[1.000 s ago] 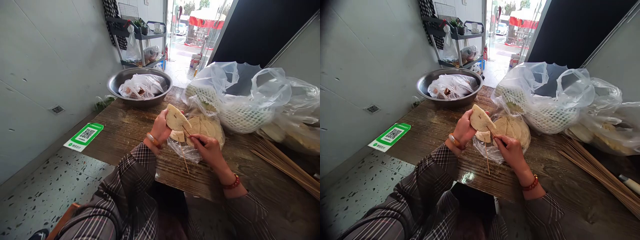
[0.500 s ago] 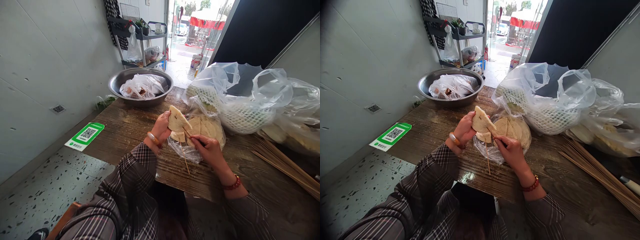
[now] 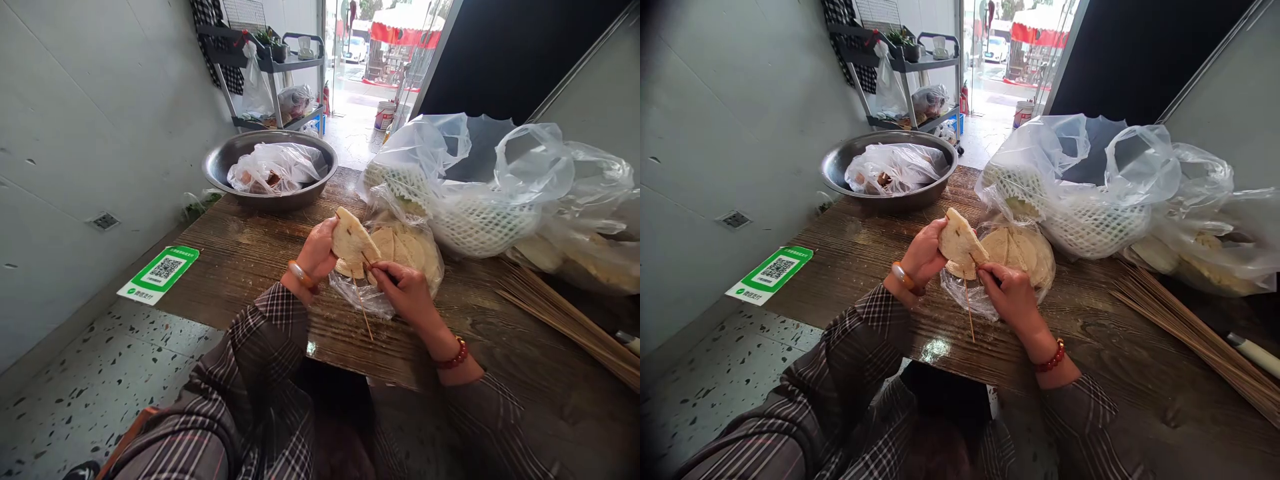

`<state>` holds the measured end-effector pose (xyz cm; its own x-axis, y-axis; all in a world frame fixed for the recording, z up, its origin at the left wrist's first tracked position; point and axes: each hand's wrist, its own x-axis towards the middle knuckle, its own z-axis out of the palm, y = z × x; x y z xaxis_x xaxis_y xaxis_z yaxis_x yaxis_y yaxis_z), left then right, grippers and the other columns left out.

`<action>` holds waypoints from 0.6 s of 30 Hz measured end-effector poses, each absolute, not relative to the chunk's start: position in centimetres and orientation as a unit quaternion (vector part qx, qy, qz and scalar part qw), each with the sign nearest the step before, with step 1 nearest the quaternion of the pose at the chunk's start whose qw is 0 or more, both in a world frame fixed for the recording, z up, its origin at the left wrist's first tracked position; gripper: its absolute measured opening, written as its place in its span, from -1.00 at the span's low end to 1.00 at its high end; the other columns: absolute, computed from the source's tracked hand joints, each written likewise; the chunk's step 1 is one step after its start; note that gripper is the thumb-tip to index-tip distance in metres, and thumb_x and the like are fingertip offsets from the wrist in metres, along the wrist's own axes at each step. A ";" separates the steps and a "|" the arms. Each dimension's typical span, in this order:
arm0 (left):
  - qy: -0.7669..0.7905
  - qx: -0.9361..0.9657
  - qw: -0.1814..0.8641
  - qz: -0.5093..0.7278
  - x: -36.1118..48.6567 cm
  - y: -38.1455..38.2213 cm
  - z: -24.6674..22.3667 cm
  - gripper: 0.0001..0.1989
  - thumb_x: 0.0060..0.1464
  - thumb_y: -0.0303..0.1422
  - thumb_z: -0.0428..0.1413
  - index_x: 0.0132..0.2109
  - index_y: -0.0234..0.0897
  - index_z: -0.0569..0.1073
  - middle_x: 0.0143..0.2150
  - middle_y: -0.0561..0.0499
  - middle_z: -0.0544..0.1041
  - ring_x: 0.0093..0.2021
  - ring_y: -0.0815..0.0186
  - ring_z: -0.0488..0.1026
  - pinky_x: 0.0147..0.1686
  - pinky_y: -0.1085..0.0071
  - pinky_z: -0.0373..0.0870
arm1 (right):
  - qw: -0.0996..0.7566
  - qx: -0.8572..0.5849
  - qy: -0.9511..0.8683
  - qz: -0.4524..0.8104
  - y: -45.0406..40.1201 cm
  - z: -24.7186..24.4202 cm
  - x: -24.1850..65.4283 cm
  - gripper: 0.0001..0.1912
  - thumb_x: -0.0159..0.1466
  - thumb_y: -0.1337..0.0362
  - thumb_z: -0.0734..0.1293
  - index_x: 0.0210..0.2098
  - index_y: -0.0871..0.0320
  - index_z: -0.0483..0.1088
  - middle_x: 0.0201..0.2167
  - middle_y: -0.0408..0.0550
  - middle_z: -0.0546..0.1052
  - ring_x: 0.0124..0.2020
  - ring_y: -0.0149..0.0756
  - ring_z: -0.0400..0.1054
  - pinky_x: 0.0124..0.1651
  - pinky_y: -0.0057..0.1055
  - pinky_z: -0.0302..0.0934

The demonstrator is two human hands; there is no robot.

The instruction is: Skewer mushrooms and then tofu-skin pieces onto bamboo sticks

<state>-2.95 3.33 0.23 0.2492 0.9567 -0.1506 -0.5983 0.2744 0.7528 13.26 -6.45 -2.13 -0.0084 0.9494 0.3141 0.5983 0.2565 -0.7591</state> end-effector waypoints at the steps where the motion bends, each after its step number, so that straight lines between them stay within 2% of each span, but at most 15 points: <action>1: 0.311 0.301 0.730 0.529 -3.0 3.3 0.2 -0.77 0.27 -0.33 0.02 -0.33 -0.31 0.47 -0.39 -0.03 0.60 -0.20 0.23 0.60 -0.13 0.35 0.54 | 0.408 -0.567 -0.682 0.215 -6.5 -2.0 13.2 -0.73 0.34 0.14 0.30 -0.21 0.13 0.59 -0.40 -0.03 0.65 -0.40 -0.23 0.51 -0.30 -0.36 0.31; 4: 0.317 0.352 0.714 0.516 -3.4 3.4 0.1 -0.73 0.24 -0.18 0.09 -0.28 -0.30 0.50 -0.37 -0.04 0.60 -0.24 0.24 0.57 -0.23 0.40 0.51 | 0.404 -0.553 -0.691 0.232 -6.7 -1.5 13.1 -0.78 0.31 0.15 0.32 -0.28 0.12 0.58 -0.41 -0.05 0.64 -0.39 -0.25 0.49 -0.28 -0.38 0.29; 7: 0.335 0.393 0.683 0.516 -3.8 3.7 -0.1 -0.66 0.23 -0.10 0.10 -0.25 -0.32 0.52 -0.36 -0.05 0.59 -0.33 0.29 0.52 -0.34 0.44 0.44 | 0.428 -0.560 -0.644 0.299 -6.9 -1.0 13.3 -0.76 0.28 0.13 0.34 -0.37 0.16 0.54 -0.57 -0.12 0.52 -0.54 -0.34 0.35 -0.43 -0.43 0.19; 9: 0.362 0.410 0.645 0.533 -4.1 4.1 -0.5 -0.68 0.24 -0.12 0.10 -0.21 -0.32 0.52 -0.32 -0.05 0.59 -0.36 0.33 0.50 -0.36 0.45 0.40 | 0.456 -0.569 -0.592 0.342 -6.8 -0.9 13.6 -0.73 0.27 0.11 0.35 -0.36 0.19 0.54 -0.64 -0.18 0.43 -0.60 -0.40 0.24 -0.50 -0.45 0.11; 14: 0.447 0.560 0.474 0.512 -4.7 5.6 -1.8 -0.86 0.12 -0.33 0.19 -0.19 -0.30 0.53 -0.26 -0.06 0.57 -0.28 0.30 0.46 -0.23 0.40 0.37 | 0.509 -0.565 -0.518 0.391 -6.5 -1.6 14.3 -0.68 0.24 0.07 0.38 -0.28 0.23 0.56 -0.63 -0.19 0.40 -0.58 -0.42 0.20 -0.51 -0.46 0.04; 18: 0.510 0.723 0.283 0.370 -5.1 6.5 -2.9 -0.84 0.04 -0.37 0.23 -0.19 -0.28 0.58 -0.20 -0.11 0.55 -0.16 0.17 0.45 -0.01 0.26 0.35 | 0.514 -0.561 -0.510 0.400 -6.5 -1.7 14.5 -0.66 0.23 0.05 0.39 -0.28 0.24 0.56 -0.64 -0.20 0.37 -0.59 -0.42 0.18 -0.52 -0.46 0.02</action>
<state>-5.10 6.46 -2.91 0.2062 0.9469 0.2467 0.5290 -0.3200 0.7860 14.47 -6.46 -1.68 0.1587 0.9844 0.0762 0.1611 0.0504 -0.9857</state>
